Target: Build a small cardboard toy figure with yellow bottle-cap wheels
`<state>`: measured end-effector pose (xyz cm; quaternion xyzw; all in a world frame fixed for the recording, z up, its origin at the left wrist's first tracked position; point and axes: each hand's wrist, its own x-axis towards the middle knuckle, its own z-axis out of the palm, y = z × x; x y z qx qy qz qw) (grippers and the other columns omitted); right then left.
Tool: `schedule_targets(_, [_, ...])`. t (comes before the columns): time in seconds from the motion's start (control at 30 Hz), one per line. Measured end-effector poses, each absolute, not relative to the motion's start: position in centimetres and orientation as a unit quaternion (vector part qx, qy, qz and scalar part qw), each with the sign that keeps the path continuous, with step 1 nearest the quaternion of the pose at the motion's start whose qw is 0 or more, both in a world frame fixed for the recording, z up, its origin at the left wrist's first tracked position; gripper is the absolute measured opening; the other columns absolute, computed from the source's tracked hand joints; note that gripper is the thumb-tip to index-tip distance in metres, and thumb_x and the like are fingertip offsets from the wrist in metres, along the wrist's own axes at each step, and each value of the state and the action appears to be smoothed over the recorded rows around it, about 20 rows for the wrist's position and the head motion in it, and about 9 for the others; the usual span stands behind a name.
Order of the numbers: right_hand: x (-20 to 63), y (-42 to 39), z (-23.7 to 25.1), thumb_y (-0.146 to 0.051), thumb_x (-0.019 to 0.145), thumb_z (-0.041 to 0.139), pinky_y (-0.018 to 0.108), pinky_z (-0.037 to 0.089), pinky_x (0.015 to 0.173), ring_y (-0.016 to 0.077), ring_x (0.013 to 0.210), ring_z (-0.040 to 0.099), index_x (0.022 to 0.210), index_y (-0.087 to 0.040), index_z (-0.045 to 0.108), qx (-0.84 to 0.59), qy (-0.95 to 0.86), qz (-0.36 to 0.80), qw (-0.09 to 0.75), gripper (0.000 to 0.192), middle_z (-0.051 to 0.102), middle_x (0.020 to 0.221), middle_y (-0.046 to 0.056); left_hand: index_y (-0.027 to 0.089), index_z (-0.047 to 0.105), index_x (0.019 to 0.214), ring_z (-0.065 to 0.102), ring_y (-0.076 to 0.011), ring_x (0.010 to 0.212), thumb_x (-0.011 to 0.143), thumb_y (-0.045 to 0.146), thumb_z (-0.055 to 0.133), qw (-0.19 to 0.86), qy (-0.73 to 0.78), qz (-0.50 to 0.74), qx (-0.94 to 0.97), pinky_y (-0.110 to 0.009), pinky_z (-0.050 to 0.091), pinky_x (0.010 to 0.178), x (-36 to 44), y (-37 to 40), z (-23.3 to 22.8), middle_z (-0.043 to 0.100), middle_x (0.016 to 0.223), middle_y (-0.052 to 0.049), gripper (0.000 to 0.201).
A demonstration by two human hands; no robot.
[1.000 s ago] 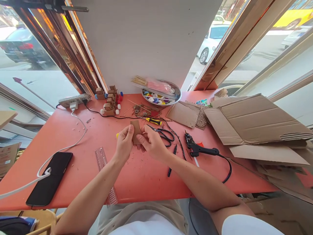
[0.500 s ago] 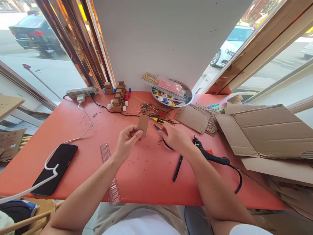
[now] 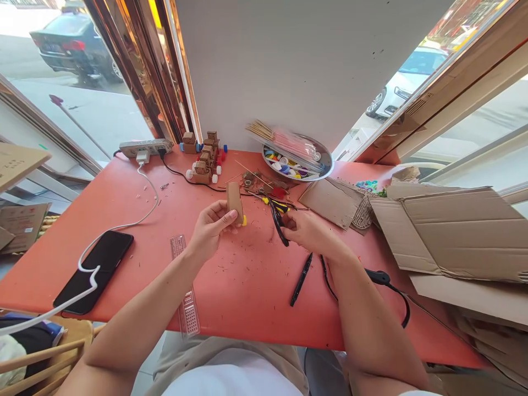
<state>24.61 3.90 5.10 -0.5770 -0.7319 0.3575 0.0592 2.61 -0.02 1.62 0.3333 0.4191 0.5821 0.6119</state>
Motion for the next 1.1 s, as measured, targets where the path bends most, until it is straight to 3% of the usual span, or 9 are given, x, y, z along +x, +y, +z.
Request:
schedule_targets(0.1, [23.9,3.7,4.3,-0.028,0.085,0.063,0.024,0.042,0.05,0.016,0.062,0.065,0.088,-0.026,0.045,-0.491,-0.655,0.545,0.18,0.018,0.07,0.072,0.0,0.02,0.063,0.071,0.062,-0.0107,0.055,0.049,0.043,0.104,0.616,0.407,0.589,0.328,-0.019,0.052,0.047,2.4,0.0,2.1,0.06,0.06,0.005,0.052])
schedule_targets(0.23, [22.5,2.8,3.2,-0.067,0.087,0.067,0.027,0.04,0.053,0.0161,0.062,0.061,0.089,-0.028,0.04,-0.361,-0.646,0.622,0.257,0.047,0.064,0.071,-0.001,0.021,0.061,0.069,0.059,-0.0092,0.053,0.051,0.043,0.104,0.611,0.396,0.598,0.335,-0.018,0.051,0.047,2.3,-0.2,2.6,0.056,0.056,0.007,0.051])
schedule_targets(0.33, [22.0,1.9,2.7,-0.079,0.089,0.061,0.031,0.044,0.061,0.0161,0.065,0.056,0.09,-0.028,0.04,-0.351,-0.695,0.589,0.217,0.055,0.06,0.077,-0.001,0.021,0.063,0.072,0.061,-0.0106,0.053,0.051,0.041,0.102,0.591,0.414,0.602,0.343,-0.02,0.053,0.048,2.3,-0.1,2.6,0.06,0.058,0.006,0.048])
schedule_targets(0.47, [21.7,1.1,2.5,-0.07,0.097,0.056,0.034,0.044,0.07,0.0173,0.07,0.051,0.092,-0.027,0.042,-0.379,-0.765,0.493,0.165,0.044,0.057,0.083,0.0,0.022,0.065,0.076,0.062,-0.0108,0.054,0.05,0.037,0.099,0.548,0.43,0.63,0.345,-0.021,0.056,0.051,2.3,0.8,2.8,0.066,0.062,0.005,0.046])
schedule_targets(0.57, [21.5,1.0,2.3,-0.066,0.102,0.048,0.032,0.045,0.068,0.0174,0.072,0.052,0.094,-0.027,0.042,-0.362,-0.76,0.505,0.19,0.041,0.054,0.084,0.0,0.022,0.064,0.08,0.065,-0.0114,0.059,0.052,0.035,0.097,0.515,0.432,0.645,0.364,-0.022,0.058,0.056,2.4,1.9,3.4,0.068,0.067,0.005,0.045])
schedule_targets(0.77, [21.8,1.5,2.3,-0.092,0.095,0.033,0.033,0.046,0.064,0.0152,0.067,0.052,0.092,-0.026,0.042,-0.354,-0.744,0.512,0.245,0.067,0.048,0.082,-0.002,0.022,0.063,0.08,0.068,-0.0134,0.062,0.056,0.032,0.094,0.5,0.426,0.611,0.442,-0.023,0.058,0.055,3.7,4.0,4.4,0.068,0.068,0.005,0.04])
schedule_targets(1.1, [22.6,2.0,3.4,-0.104,0.083,0.03,0.034,0.041,0.061,0.0163,0.065,0.047,0.083,-0.027,0.041,-0.371,-0.746,0.475,0.282,0.078,0.048,0.073,-0.003,0.022,0.064,0.08,0.065,-0.0135,0.057,0.055,0.032,0.092,0.539,0.413,0.588,0.44,-0.025,0.057,0.054,4.8,4.9,4.4,0.069,0.067,0.004,0.038])
